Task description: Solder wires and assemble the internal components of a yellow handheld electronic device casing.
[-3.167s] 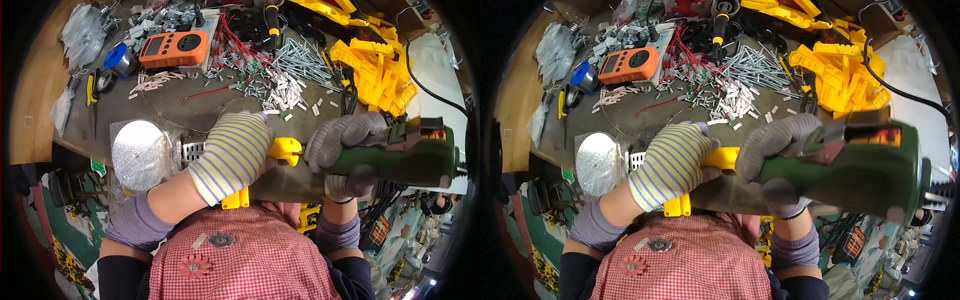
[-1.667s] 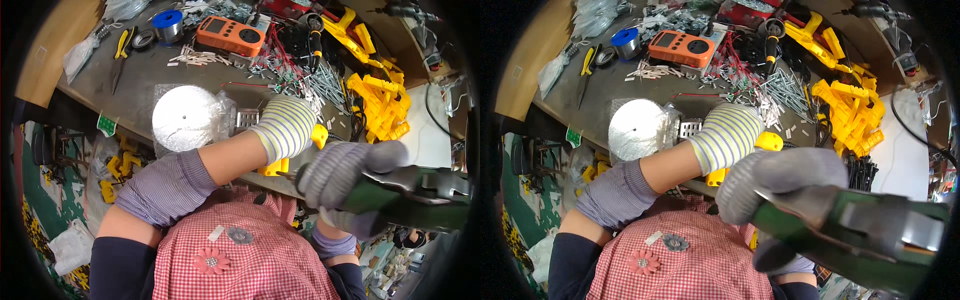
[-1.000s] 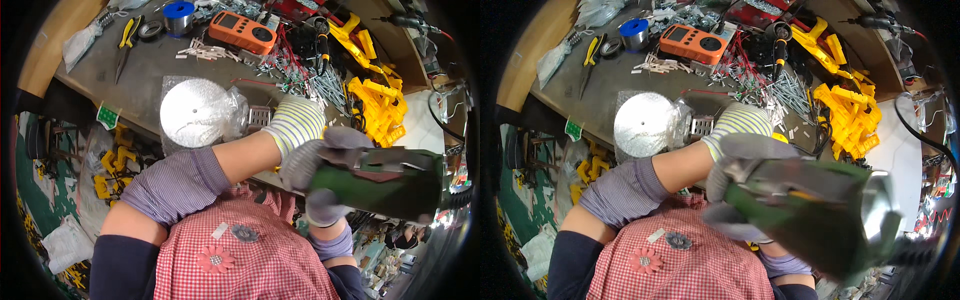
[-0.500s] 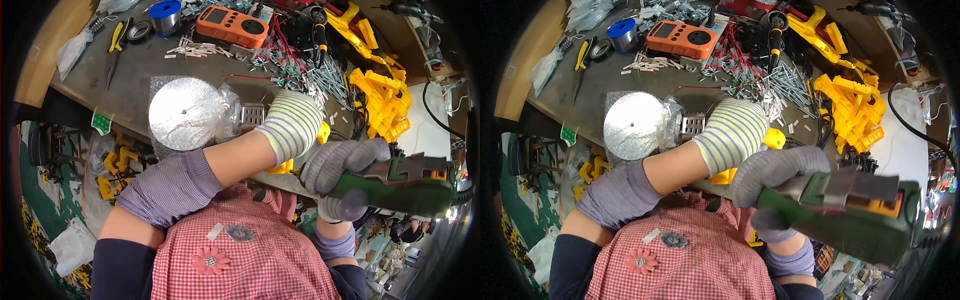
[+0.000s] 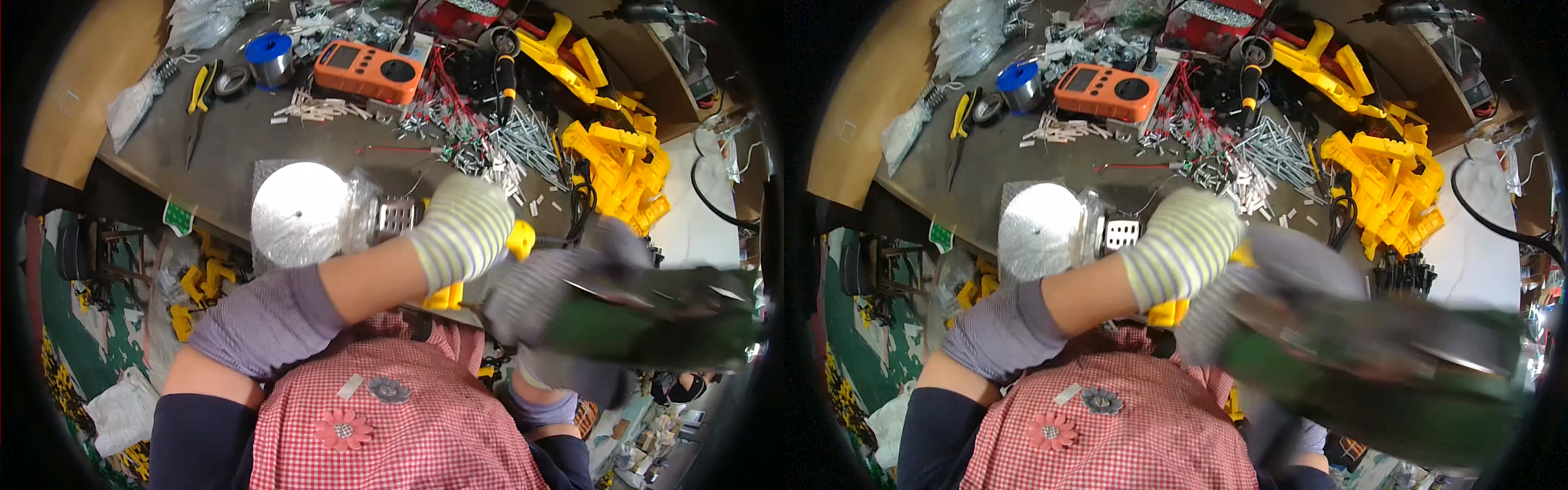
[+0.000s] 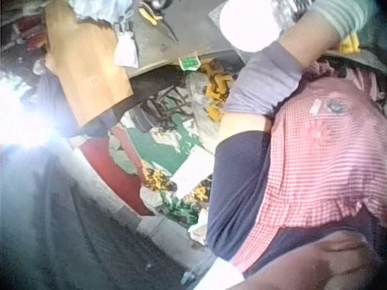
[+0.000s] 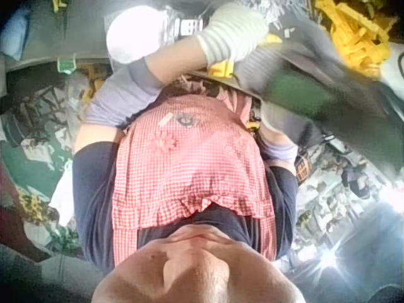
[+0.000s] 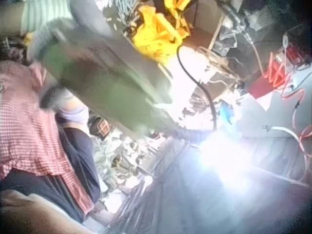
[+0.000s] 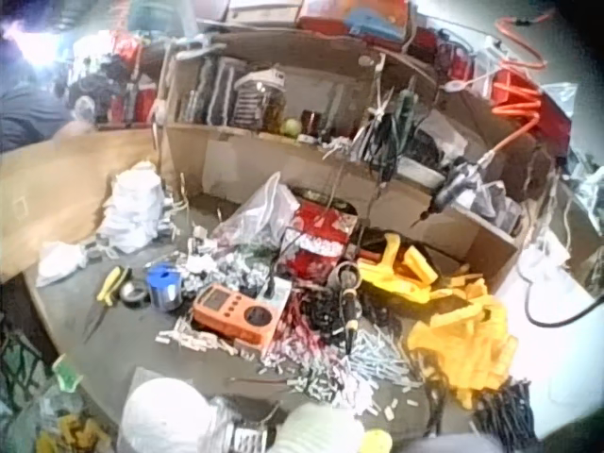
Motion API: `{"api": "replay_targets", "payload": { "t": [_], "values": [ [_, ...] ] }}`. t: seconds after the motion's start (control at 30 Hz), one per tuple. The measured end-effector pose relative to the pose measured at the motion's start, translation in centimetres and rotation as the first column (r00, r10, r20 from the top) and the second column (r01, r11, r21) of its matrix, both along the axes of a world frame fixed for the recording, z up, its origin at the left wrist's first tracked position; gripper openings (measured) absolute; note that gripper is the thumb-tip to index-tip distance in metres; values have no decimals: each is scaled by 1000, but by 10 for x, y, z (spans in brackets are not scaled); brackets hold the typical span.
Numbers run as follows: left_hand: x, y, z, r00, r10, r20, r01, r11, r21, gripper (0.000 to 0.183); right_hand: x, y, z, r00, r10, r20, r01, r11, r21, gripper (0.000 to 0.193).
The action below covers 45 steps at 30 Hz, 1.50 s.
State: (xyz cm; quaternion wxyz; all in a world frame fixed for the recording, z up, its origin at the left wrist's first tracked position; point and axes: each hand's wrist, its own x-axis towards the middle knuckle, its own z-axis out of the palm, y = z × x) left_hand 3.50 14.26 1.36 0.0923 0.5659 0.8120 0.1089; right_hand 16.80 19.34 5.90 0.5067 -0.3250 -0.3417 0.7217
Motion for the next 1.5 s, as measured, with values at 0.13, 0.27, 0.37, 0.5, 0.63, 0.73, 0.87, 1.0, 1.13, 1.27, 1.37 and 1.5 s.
{"api": "replay_targets", "payload": {
  "t": [0.13, 0.27, 0.37, 0.5, 0.63, 0.73, 0.87, 1.0, 1.13, 1.27, 1.37, 1.5],
  "values": [
    [8, -33, 1, 986, 0, 164, -25, 989, 145, 44, 14, 37, 32, 752, 612, -245, -475, 760, 444, 46],
    [-38, -96, 9, 993, 14, 116, -39, 974, 221, 72, 37, 80, -24, 606, 599, -523, -472, 800, 370, 41],
    [-45, -111, -4, 995, -101, 17, 95, 976, 195, 81, 46, 93, -63, 639, 363, -678, -396, 911, 114, 43],
    [-45, -105, -13, 998, -52, 29, 49, 992, 115, 84, 36, 89, -78, 746, 256, -615, -296, 954, 38, 40],
    [-48, -105, -18, 997, -68, 25, 65, 992, 105, 87, 32, 89, -83, 705, 247, -665, -339, 941, -10, 43],
    [-48, -105, -16, 997, -66, 48, 62, 994, 85, 85, 30, 86, -84, 696, 259, -670, -365, 931, -20, 43],
    [-51, -104, -21, 996, -75, 50, 69, 991, 112, 82, 21, 77, -87, 689, 255, -678, -372, 928, -29, 42],
    [-54, -104, -25, 984, -103, 144, 83, 987, 138, 79, 19, 71, -90, 664, 281, -693, -380, 925, 11, 39],
    [-54, -104, -28, 986, -127, 110, 105, 976, 190, 80, 19, 72, -92, 640, 275, -718, -381, 924, 14, 36],
    [-53, -102, -27, 987, -117, 113, 93, 976, 196, 76, 19, 74, -92, 646, 288, -707, -396, 918, 12, 36],
    [-55, -99, -25, 986, -136, 99, 117, 976, 183, 77, 17, 79, -93, 633, 297, -715, -426, 905, -1, 36],
    [-64, -97, -19, 968, -194, 157, 188, 981, 54, 83, 8, 86, -88, 673, 295, -678, -477, 874, -93, 37]
  ]
}}
